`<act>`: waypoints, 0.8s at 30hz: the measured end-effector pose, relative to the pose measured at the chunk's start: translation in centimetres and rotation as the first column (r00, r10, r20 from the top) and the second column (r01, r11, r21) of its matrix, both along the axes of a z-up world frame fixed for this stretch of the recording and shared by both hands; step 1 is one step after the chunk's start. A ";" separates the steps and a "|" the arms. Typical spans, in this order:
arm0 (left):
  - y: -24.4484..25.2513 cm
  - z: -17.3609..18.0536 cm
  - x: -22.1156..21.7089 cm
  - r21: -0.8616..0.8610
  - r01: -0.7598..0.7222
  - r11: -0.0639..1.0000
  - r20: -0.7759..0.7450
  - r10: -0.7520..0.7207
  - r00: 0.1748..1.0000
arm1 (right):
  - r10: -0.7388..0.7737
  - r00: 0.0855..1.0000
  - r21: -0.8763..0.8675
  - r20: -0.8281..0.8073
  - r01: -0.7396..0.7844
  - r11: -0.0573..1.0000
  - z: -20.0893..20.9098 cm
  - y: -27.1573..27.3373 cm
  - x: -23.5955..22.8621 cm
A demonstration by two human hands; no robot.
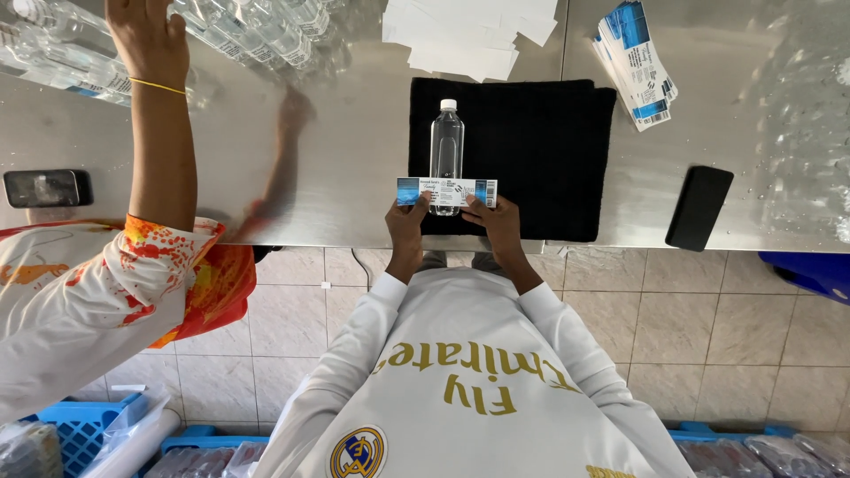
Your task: The person stands at a stainless steel table and repeatedly applies labels to clear plastic water bottles. They pick up a bottle, place it on a black mat, wrap a label around it, and then move the labeled bottle to a stack on the right side of the table.
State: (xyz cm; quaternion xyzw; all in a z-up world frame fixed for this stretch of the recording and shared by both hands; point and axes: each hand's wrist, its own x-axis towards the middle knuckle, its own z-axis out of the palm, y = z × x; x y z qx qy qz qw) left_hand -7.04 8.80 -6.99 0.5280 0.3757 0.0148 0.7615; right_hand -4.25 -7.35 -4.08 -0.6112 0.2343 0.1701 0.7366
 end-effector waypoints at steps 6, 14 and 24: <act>-0.3 -1.4 0.2 0.006 0.003 1.000 -0.045 -0.002 0.999 | -0.026 0.999 -0.031 -0.043 0.024 0.999 -1.4 0.8 0.0; -0.8 -2.0 1.2 -0.135 0.037 0.990 -0.078 -0.048 0.996 | -0.084 0.996 0.106 -0.042 0.088 0.990 0.3 2.3 -0.8; 0.1 -3.0 1.1 -0.328 0.107 0.939 0.070 -0.089 0.994 | -0.001 0.997 -0.116 0.080 0.010 0.993 1.9 -2.0 -2.1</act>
